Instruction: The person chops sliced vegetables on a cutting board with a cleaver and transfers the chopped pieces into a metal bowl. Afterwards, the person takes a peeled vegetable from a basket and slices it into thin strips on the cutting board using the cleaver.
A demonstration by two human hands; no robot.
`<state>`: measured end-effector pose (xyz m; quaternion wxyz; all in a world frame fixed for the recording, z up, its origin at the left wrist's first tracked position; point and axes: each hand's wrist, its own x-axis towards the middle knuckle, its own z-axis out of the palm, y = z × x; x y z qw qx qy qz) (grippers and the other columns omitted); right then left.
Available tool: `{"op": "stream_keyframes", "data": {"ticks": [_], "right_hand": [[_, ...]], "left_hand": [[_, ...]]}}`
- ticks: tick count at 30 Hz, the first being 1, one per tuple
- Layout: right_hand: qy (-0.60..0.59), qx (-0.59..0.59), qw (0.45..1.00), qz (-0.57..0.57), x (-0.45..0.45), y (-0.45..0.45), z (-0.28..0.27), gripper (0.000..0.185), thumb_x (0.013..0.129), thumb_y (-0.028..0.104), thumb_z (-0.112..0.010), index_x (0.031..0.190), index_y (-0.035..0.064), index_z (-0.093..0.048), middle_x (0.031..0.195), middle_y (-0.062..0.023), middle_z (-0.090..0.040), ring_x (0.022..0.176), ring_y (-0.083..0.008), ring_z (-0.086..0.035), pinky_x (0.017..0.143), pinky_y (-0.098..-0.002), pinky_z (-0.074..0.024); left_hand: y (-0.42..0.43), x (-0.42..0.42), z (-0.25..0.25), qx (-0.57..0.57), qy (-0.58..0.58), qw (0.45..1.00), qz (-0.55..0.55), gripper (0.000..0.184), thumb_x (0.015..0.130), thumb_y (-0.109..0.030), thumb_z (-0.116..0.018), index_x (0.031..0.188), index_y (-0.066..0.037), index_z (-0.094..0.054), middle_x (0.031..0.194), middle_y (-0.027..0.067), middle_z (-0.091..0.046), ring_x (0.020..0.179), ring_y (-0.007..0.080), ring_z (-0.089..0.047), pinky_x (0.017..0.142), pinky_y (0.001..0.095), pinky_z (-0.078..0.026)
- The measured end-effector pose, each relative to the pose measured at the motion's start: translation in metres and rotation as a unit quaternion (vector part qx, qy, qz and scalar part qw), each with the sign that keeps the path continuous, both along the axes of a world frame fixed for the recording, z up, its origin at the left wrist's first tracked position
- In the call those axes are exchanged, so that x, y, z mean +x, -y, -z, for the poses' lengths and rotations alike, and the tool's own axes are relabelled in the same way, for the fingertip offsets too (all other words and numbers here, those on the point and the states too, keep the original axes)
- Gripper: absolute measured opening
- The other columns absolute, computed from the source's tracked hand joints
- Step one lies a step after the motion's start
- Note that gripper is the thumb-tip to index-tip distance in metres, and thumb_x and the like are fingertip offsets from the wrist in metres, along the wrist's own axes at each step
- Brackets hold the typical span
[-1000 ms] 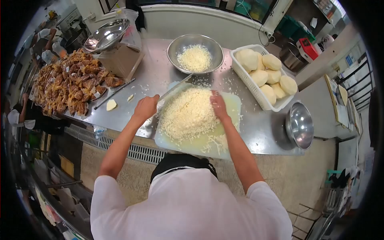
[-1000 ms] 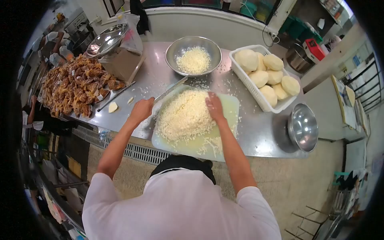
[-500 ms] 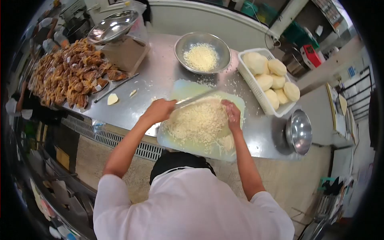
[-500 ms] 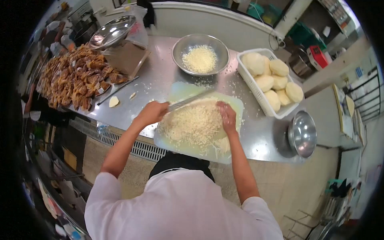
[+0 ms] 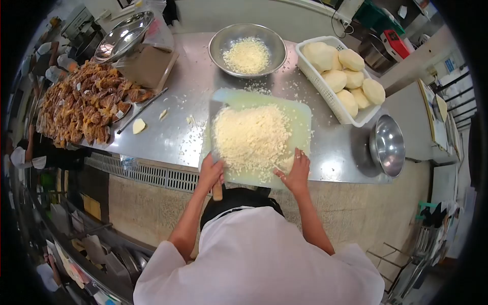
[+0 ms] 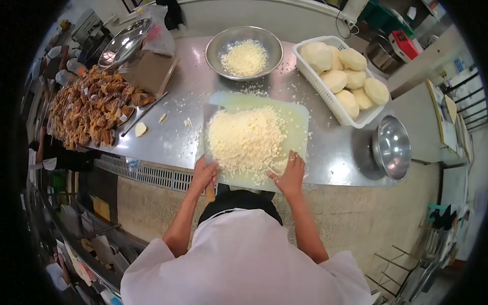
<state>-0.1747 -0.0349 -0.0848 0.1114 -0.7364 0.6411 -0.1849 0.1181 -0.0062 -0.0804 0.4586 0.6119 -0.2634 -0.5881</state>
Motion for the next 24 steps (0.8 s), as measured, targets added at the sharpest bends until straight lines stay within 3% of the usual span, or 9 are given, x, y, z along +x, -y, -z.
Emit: {"op": "stream_keyframes", "data": {"ticks": [2,3,5,6,9,14,18,21,24], "right_hand": [[0.079,-0.043,0.996,0.015,0.006,-0.009,0.019,0.077,0.069,0.021,-0.079,0.133,-0.0032,-0.043,0.128,-0.0256,-0.048,0.12,-0.042,-0.042,0.102,-0.0492,-0.033],[0.079,-0.045,0.996,0.021,0.009,-0.009,0.026,0.077,0.069,0.021,-0.079,0.133,-0.0032,-0.043,0.128,-0.0256,-0.048,0.12,-0.042,-0.042,0.102,-0.0492,-0.033],[0.112,-0.064,0.992,-0.009,0.015,-0.008,0.035,0.071,0.07,0.011,-0.075,0.132,-0.0035,-0.043,0.126,-0.026,-0.048,0.117,-0.0427,-0.043,0.101,-0.05,-0.0339],[0.111,-0.073,0.991,-0.011,0.018,-0.007,0.035,0.068,0.072,0.009,-0.073,0.132,-0.0033,-0.044,0.127,-0.0253,-0.049,0.116,-0.0425,-0.043,0.101,-0.0489,-0.0345],[0.15,-0.081,0.985,-0.021,0.02,-0.003,0.029,0.068,0.071,0.009,-0.074,0.131,-0.0035,-0.045,0.126,-0.0257,-0.05,0.115,-0.0422,-0.044,0.101,-0.0486,-0.0353],[0.166,-0.054,0.984,-0.044,0.01,-0.007,0.002,0.072,0.067,0.009,-0.077,0.131,-0.0037,-0.046,0.124,-0.0256,-0.051,0.114,-0.0418,-0.045,0.1,-0.0463,-0.0373],[0.186,-0.038,0.981,-0.05,-0.002,-0.008,0.022,0.074,0.064,0.01,-0.08,0.129,-0.003,-0.048,0.126,-0.0235,-0.051,0.115,-0.0399,-0.047,0.1,-0.0431,-0.0397],[0.217,-0.037,0.975,-0.043,-0.003,-0.011,0.014,0.071,0.064,0.01,-0.08,0.128,-0.0015,-0.05,0.126,-0.0218,-0.052,0.115,-0.0384,-0.049,0.1,-0.0427,-0.0409],[0.205,-0.063,0.976,-0.022,0.0,-0.017,0.005,0.066,0.068,0.014,-0.079,0.127,0.0002,-0.052,0.125,-0.0208,-0.054,0.116,-0.0378,-0.05,0.1,-0.0411,-0.0418]], "left_hand": [[0.02,-0.006,-0.016,-0.051,0.146,0.984,0.086,0.019,0.089,-0.008,-0.052,0.104,0.003,-0.053,0.057,0.008,-0.052,0.043,0.0153,-0.052,0.038,0.0322,-0.042],[0.025,-0.007,-0.034,-0.053,0.146,0.984,0.092,0.019,0.089,-0.008,-0.052,0.104,0.003,-0.053,0.057,0.008,-0.052,0.043,0.0153,-0.052,0.038,0.0322,-0.042],[0.029,-0.008,-0.072,-0.04,0.354,0.923,0.145,0.023,0.088,-0.008,-0.052,0.104,0.008,-0.052,0.061,0.0198,-0.059,0.048,0.0279,-0.06,0.044,0.0381,-0.046],[0.028,-0.004,-0.066,-0.088,0.438,0.878,0.17,0.025,0.089,-0.009,-0.051,0.105,0.01,-0.051,0.068,0.028,-0.061,0.06,0.0409,-0.063,0.053,0.0456,-0.048],[0.019,-0.029,-0.101,-0.106,0.468,0.861,0.17,0.022,0.09,-0.009,-0.05,0.101,0.01,-0.05,0.071,0.0306,-0.06,0.07,0.0472,-0.061,0.061,0.0499,-0.049],[0.061,-0.052,-0.029,-0.127,0.523,0.793,0.285,0.016,0.084,-0.004,-0.051,0.094,0.008,-0.049,0.076,0.034,-0.059,0.078,0.0496,-0.06,0.068,0.053,-0.047],[0.052,-0.061,-0.114,-0.101,0.513,0.795,0.309,0.015,0.084,-0.004,-0.05,0.094,0.008,-0.049,0.076,0.0343,-0.059,0.077,0.0492,-0.06,0.068,0.0536,-0.047],[0.029,-0.076,-0.118,-0.068,0.51,0.802,0.303,0.016,0.084,-0.003,-0.05,0.095,0.008,-0.048,0.074,0.0328,-0.059,0.075,0.0482,-0.06,0.066,0.0532,-0.047],[0.043,-0.08,-0.044,-0.14,0.516,0.778,0.33,0.016,0.083,-0.001,-0.05,0.096,0.008,-0.047,0.068,0.0304,-0.058,0.069,0.0482,-0.059,0.062,0.0533,-0.045]]}}
